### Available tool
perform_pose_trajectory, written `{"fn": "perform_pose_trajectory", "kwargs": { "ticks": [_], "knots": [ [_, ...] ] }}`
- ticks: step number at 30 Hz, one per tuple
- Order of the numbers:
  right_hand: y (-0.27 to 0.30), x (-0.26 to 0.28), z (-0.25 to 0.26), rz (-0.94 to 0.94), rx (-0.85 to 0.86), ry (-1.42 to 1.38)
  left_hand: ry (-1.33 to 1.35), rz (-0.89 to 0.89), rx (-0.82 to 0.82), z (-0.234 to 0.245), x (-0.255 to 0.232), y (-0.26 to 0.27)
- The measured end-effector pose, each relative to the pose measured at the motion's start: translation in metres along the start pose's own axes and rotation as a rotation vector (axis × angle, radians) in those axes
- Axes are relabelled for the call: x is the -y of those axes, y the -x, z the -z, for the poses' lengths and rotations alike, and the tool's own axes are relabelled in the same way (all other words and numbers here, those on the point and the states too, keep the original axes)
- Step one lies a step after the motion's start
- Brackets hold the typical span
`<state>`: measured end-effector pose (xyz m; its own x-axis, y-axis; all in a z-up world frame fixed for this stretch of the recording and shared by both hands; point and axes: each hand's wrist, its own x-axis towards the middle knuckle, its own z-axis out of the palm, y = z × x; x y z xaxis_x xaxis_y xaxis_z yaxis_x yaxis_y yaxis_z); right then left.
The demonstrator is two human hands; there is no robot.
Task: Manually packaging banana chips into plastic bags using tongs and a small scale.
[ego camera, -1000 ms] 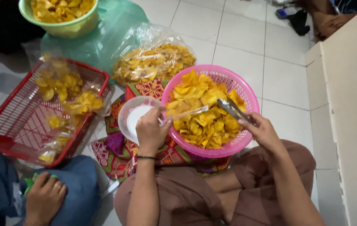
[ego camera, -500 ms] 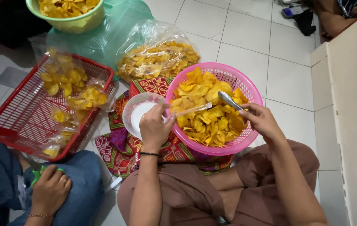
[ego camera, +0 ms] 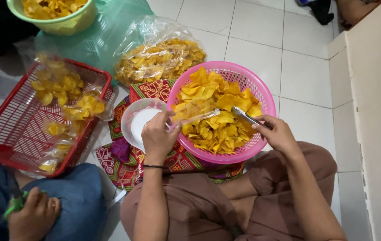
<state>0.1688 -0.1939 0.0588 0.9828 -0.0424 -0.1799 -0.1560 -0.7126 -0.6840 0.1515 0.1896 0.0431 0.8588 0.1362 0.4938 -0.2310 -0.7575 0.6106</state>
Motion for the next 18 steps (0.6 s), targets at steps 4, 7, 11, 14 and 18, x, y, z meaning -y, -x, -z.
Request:
{"fn": "perform_pose_trajectory", "kwargs": {
  "ticks": [4,7,11,14,18],
  "knots": [
    [0.019,0.022,0.01,-0.016,0.0,-0.055,0.024,-0.015,0.007,-0.001,0.003,0.0],
    [0.029,0.027,0.017,0.013,-0.013,-0.095,0.058,0.015,0.023,-0.001,0.003,-0.001],
    [0.034,0.02,0.023,0.045,0.003,-0.227,0.063,-0.022,0.003,-0.007,0.005,0.001],
    [0.026,0.008,0.022,0.047,-0.001,-0.274,0.056,-0.024,0.003,-0.007,0.003,0.001],
    [0.005,-0.001,0.019,0.041,-0.021,-0.192,0.067,-0.013,0.014,-0.01,0.003,0.003]
  ]
}}
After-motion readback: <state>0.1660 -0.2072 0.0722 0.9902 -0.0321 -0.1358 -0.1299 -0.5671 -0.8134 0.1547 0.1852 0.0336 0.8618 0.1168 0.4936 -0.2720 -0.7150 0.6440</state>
